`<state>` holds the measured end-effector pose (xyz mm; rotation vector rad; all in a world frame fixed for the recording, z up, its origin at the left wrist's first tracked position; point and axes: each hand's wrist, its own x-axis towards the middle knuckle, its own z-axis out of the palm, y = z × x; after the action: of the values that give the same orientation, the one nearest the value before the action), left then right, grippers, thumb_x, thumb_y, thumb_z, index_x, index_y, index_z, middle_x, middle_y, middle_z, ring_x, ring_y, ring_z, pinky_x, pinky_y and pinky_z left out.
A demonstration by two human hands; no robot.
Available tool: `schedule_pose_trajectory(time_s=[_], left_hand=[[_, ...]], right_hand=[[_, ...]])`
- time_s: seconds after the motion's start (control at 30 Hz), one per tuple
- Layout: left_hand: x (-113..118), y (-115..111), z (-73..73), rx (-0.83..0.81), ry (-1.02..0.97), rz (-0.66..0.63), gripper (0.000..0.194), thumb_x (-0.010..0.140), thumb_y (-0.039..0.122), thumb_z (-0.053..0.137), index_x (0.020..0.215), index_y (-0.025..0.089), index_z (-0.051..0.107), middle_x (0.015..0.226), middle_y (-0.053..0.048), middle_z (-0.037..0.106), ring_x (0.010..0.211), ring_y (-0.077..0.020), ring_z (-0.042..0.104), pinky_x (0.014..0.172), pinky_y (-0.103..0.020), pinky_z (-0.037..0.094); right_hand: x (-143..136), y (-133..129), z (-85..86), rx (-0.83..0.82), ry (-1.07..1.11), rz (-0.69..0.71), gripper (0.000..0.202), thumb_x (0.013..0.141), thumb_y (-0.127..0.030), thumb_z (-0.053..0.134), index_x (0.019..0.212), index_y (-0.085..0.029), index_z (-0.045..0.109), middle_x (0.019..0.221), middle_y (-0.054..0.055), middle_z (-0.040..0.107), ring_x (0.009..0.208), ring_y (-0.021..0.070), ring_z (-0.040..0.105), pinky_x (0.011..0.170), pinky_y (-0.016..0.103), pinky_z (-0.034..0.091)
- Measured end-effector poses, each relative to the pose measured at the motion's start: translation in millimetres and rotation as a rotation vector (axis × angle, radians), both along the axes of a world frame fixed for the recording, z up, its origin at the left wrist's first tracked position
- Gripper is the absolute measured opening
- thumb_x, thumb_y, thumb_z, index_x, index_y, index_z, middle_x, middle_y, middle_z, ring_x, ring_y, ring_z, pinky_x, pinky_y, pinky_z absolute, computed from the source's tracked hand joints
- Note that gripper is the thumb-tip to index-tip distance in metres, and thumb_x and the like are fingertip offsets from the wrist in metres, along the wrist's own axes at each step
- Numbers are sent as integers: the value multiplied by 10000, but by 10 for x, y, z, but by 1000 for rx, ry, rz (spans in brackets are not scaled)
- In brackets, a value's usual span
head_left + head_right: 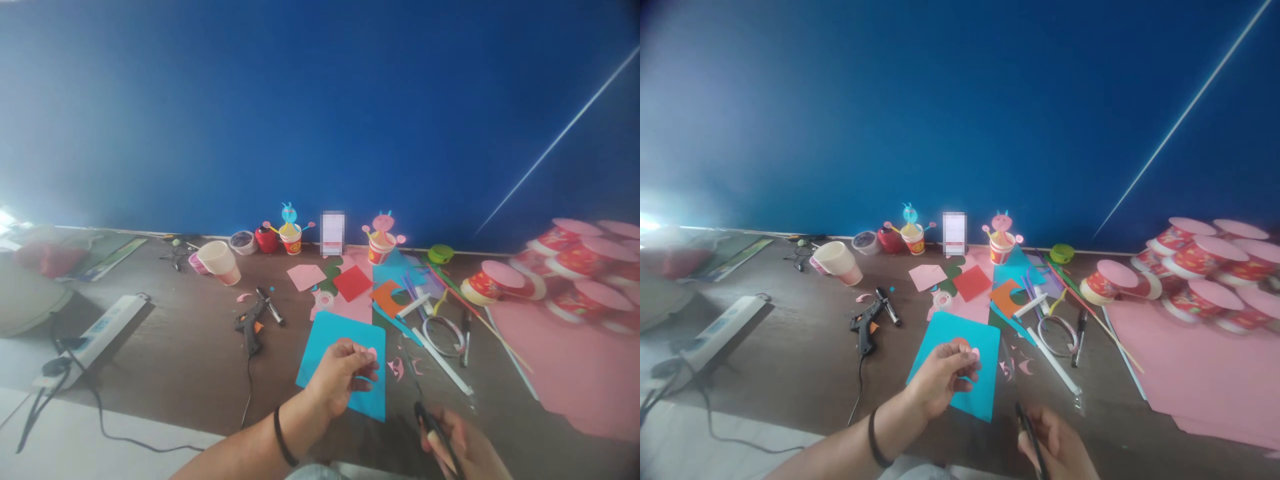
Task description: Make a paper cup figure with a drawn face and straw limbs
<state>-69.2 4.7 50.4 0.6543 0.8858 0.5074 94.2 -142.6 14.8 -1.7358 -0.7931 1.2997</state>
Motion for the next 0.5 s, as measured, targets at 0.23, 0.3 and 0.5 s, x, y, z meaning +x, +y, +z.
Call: schedule_pose_trajectory(time_s=[0.23,0.3,0.5], left_hand=[[53,-37,64,-1,17,-37,322,593,348,751,689,158,509,686,-18,623,566,-110,581,420,-178,398],[76,-51,66,-3,17,-42,308,591,335,746,685,157,513,693,-14,620,574,-111,584,423,-181,402],[190,-75,21,-31,-16,-62,291,573,311,741,663,147,518,657,-15,605,551,-110,573,433,-193,413]], right_hand=[[-274,126,28,129,148,4,571,581,-732,640,679,-172,579,548,-35,472,487,81,360,495,209,374],[-302,122,43,120,172,-19,579,562,-735,653,680,-174,574,556,-35,474,496,85,376,496,210,367],[-253,85,6,136,145,-32,573,599,-735,625,690,-173,559,516,-46,454,465,82,365,474,214,316]])
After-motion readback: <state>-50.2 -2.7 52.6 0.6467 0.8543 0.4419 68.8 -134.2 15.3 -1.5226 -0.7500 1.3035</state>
